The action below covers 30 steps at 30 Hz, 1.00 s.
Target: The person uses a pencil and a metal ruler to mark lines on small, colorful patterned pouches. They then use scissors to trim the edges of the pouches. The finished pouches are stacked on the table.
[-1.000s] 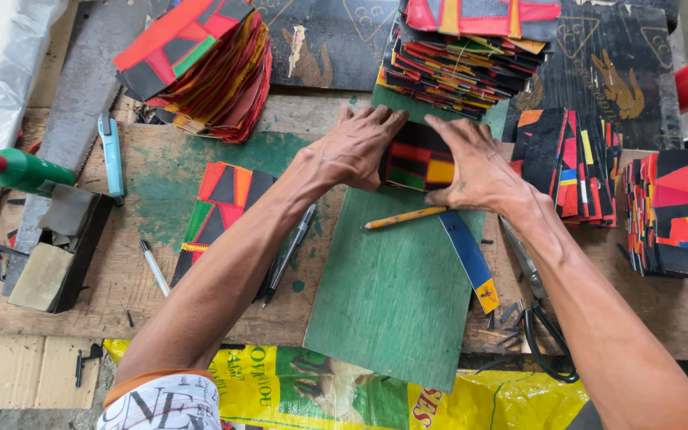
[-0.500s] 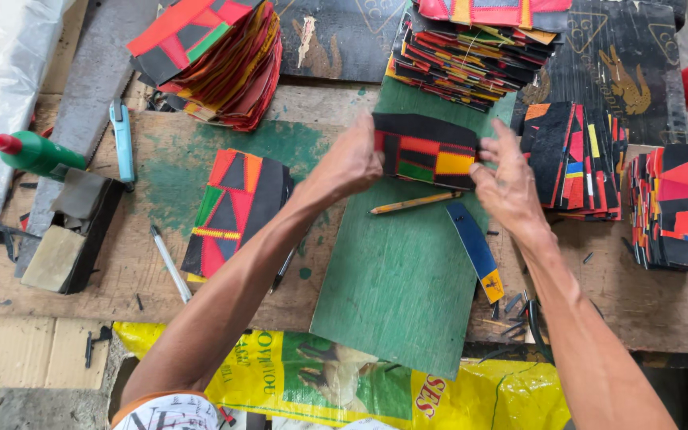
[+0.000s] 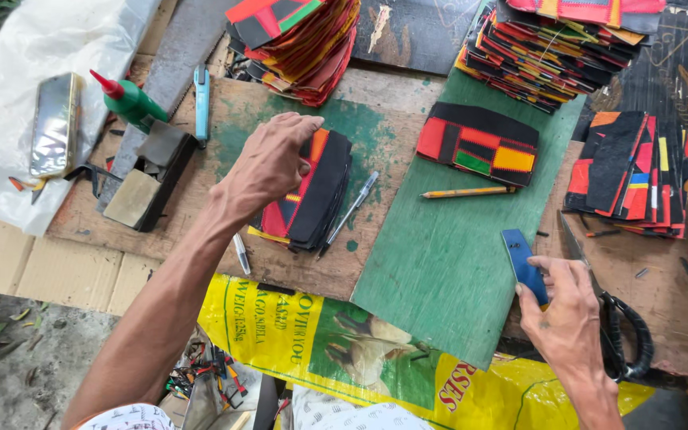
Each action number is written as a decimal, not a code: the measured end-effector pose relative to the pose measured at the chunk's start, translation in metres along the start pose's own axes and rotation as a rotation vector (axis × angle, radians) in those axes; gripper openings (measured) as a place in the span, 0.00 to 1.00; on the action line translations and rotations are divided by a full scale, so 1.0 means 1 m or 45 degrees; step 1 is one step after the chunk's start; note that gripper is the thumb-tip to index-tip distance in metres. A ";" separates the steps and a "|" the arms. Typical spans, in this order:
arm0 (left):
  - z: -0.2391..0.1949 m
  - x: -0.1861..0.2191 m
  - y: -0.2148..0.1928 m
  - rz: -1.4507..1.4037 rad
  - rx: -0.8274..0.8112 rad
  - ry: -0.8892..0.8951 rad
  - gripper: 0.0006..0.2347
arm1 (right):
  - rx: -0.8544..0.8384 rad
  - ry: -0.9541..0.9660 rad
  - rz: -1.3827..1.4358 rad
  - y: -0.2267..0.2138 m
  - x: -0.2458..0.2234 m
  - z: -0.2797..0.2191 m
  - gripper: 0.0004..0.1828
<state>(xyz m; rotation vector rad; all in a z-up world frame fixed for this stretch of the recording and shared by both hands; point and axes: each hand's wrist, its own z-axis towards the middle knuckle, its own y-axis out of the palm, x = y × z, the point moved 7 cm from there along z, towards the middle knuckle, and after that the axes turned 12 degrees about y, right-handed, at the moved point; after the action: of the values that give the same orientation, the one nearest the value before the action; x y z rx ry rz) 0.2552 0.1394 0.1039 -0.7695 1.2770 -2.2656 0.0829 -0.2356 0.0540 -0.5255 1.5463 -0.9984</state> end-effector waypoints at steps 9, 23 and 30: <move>0.024 0.012 -0.034 0.111 -0.184 0.099 0.06 | 0.098 0.107 0.007 -0.006 0.028 -0.007 0.22; -0.011 0.111 0.078 -0.213 -0.183 -0.501 0.10 | 0.136 0.315 0.810 -0.016 0.098 -0.013 0.17; 0.073 0.135 0.133 -0.166 0.148 0.209 0.12 | 0.120 0.326 0.934 -0.014 0.084 -0.024 0.15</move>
<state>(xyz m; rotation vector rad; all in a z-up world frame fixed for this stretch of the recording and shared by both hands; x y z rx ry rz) 0.2129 -0.0527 0.0535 -0.6546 1.1829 -2.5283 0.0375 -0.3021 0.0172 0.2496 1.7133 -0.5690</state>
